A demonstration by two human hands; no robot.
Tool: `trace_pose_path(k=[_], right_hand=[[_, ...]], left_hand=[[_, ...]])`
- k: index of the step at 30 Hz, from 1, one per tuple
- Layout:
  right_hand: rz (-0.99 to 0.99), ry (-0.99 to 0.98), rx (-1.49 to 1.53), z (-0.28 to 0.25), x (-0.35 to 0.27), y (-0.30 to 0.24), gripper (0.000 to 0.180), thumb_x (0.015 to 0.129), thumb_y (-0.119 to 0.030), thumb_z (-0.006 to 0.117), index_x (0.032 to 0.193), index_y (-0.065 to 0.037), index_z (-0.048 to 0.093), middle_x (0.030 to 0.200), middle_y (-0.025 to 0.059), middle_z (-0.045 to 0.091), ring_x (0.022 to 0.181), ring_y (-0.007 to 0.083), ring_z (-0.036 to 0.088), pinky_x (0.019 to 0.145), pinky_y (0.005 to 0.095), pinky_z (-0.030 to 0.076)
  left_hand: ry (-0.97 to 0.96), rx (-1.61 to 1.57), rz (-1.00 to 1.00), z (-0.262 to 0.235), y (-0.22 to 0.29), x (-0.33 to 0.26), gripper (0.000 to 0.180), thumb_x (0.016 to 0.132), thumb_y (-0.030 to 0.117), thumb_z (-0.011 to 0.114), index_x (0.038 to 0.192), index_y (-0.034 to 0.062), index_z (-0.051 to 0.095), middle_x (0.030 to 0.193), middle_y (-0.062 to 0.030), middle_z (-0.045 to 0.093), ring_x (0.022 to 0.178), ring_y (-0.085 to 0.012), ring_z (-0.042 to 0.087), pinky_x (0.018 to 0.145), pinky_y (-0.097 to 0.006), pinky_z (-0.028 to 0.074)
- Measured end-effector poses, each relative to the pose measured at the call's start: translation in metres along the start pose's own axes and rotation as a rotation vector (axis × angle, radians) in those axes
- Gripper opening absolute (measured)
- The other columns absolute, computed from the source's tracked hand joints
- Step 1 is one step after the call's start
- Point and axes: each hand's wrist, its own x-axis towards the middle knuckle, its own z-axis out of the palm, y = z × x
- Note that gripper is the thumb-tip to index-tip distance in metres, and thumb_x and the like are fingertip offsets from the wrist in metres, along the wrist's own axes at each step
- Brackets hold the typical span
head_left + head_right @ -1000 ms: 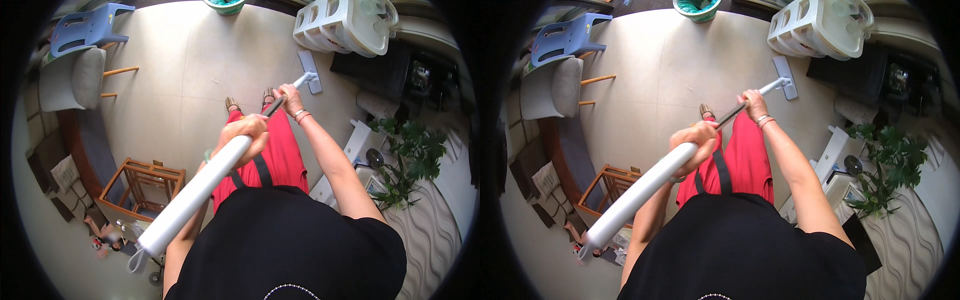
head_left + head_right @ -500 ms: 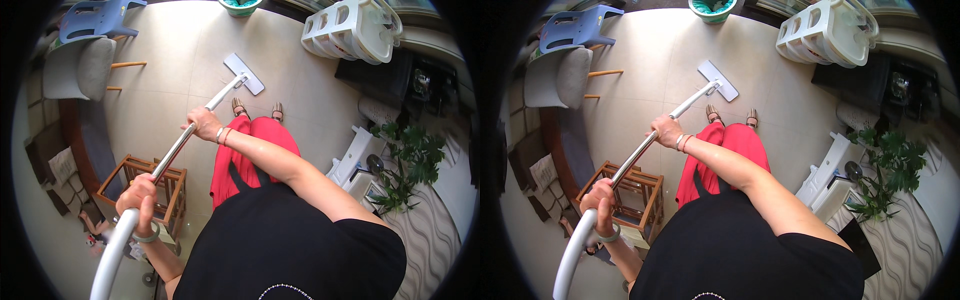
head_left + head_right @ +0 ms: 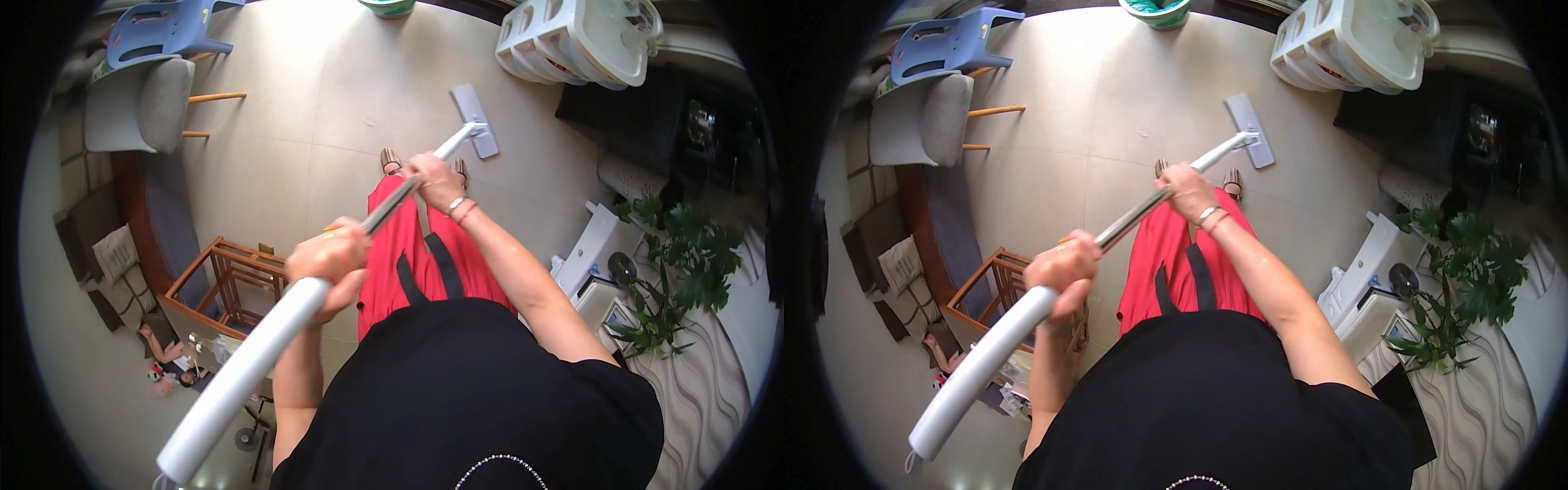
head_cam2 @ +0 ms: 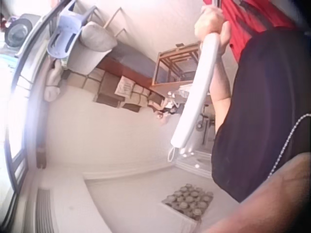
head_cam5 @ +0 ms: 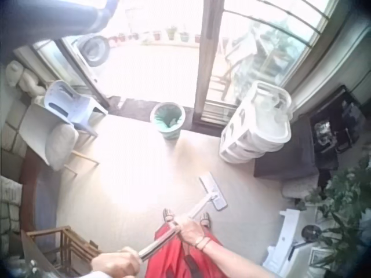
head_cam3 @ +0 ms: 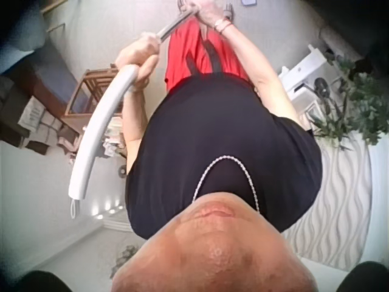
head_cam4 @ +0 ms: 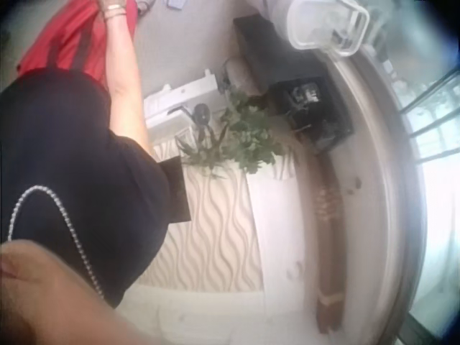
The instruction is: The person mops a tiled floor using a flat mop, moving back and forth across a balcony area and into an adjacent room. They navigate around potted plants, a washing machine, and a wooden chair while maintaining continuous contact with the floor.
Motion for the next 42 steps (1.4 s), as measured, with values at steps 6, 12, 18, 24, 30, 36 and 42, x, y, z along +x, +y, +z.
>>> trace_pose_path(k=[6, 12, 18, 24, 30, 36, 42], right_hand=[[0.204, 0.2, -0.095, -0.067, -0.07, 0.118, 0.023, 0.087, -0.019, 0.064, 0.072, -0.007, 0.051, 0.074, 0.0109, 0.055, 0.077, 0.0313, 0.055, 0.07, 0.0413, 0.046], [0.279, 0.302, -0.121, -0.063, -0.087, 0.161, 0.023, 0.086, -0.016, 0.065, 0.071, -0.007, 0.051, 0.073, 0.01, 0.054, 0.075, 0.0318, 0.054, 0.07, 0.0409, 0.045], [0.155, 0.327, -0.025, 0.0, -0.043, 0.088, 0.018, 0.077, -0.011, 0.065, 0.068, -0.01, 0.05, 0.069, 0.0083, 0.053, 0.072, 0.0302, 0.054, 0.066, 0.0412, 0.045], [0.02, 0.316, 0.111, 0.076, 0.031, -0.049, 0.019, 0.081, -0.02, 0.064, 0.068, -0.013, 0.052, 0.069, 0.006, 0.055, 0.073, 0.0279, 0.057, 0.064, 0.0401, 0.047], [-0.084, 0.259, 0.333, 0.12, 0.072, -0.137, 0.026, 0.084, -0.03, 0.065, 0.069, -0.011, 0.056, 0.073, 0.0073, 0.059, 0.077, 0.0287, 0.057, 0.066, 0.0429, 0.049], [-0.063, -0.192, 0.305, 0.08, 0.082, -0.139, 0.026, 0.087, -0.034, 0.061, 0.077, -0.01, 0.063, 0.082, 0.0115, 0.064, 0.087, 0.0333, 0.061, 0.073, 0.0448, 0.052], [-0.011, -0.111, 0.154, 0.028, 0.027, -0.076, 0.025, 0.091, -0.029, 0.055, 0.078, -0.009, 0.062, 0.083, 0.0099, 0.063, 0.086, 0.0305, 0.062, 0.071, 0.0455, 0.052]], left_hand=[[-0.223, -0.068, 0.08, 0.101, -0.083, 0.019, 0.024, 0.075, -0.009, 0.059, 0.069, 0.0048, 0.041, 0.06, -0.0052, 0.044, 0.054, -0.0209, 0.048, 0.072, -0.041, 0.05], [-0.366, -0.087, -0.031, 0.108, -0.113, 0.019, 0.026, 0.078, -0.012, 0.061, 0.071, 0.0058, 0.043, 0.065, -0.003, 0.046, 0.063, -0.0158, 0.052, 0.092, -0.039, 0.048], [-0.335, -0.001, -0.02, 0.018, -0.07, 0.004, 0.025, 0.075, -0.017, 0.058, 0.073, 0.0035, 0.043, 0.066, -0.0043, 0.048, 0.064, -0.0179, 0.054, 0.087, -0.044, 0.052], [-0.308, 0.217, -0.204, -0.092, 0.037, 0.005, 0.016, 0.077, -0.004, 0.057, 0.073, 0.0034, 0.043, 0.064, -0.0056, 0.046, 0.062, -0.0207, 0.049, 0.086, -0.047, 0.047], [-0.258, 0.378, -0.172, -0.118, 0.102, 0.003, 0.024, 0.072, -0.004, 0.062, 0.066, 0.0073, 0.041, 0.057, -0.0031, 0.048, 0.056, -0.0184, 0.05, 0.081, -0.044, 0.049], [-0.193, 0.368, -0.093, -0.106, 0.098, -0.003, 0.026, 0.071, 0.001, 0.068, 0.066, 0.0089, 0.044, 0.054, -0.001, 0.047, 0.053, -0.0164, 0.049, 0.077, -0.04, 0.047], [-0.227, 0.234, -0.025, -0.049, 0.061, 0.001, 0.035, 0.079, 0.01, 0.073, 0.064, 0.0094, 0.041, 0.053, -0.0005, 0.048, 0.049, -0.0173, 0.048, 0.07, -0.041, 0.049]])
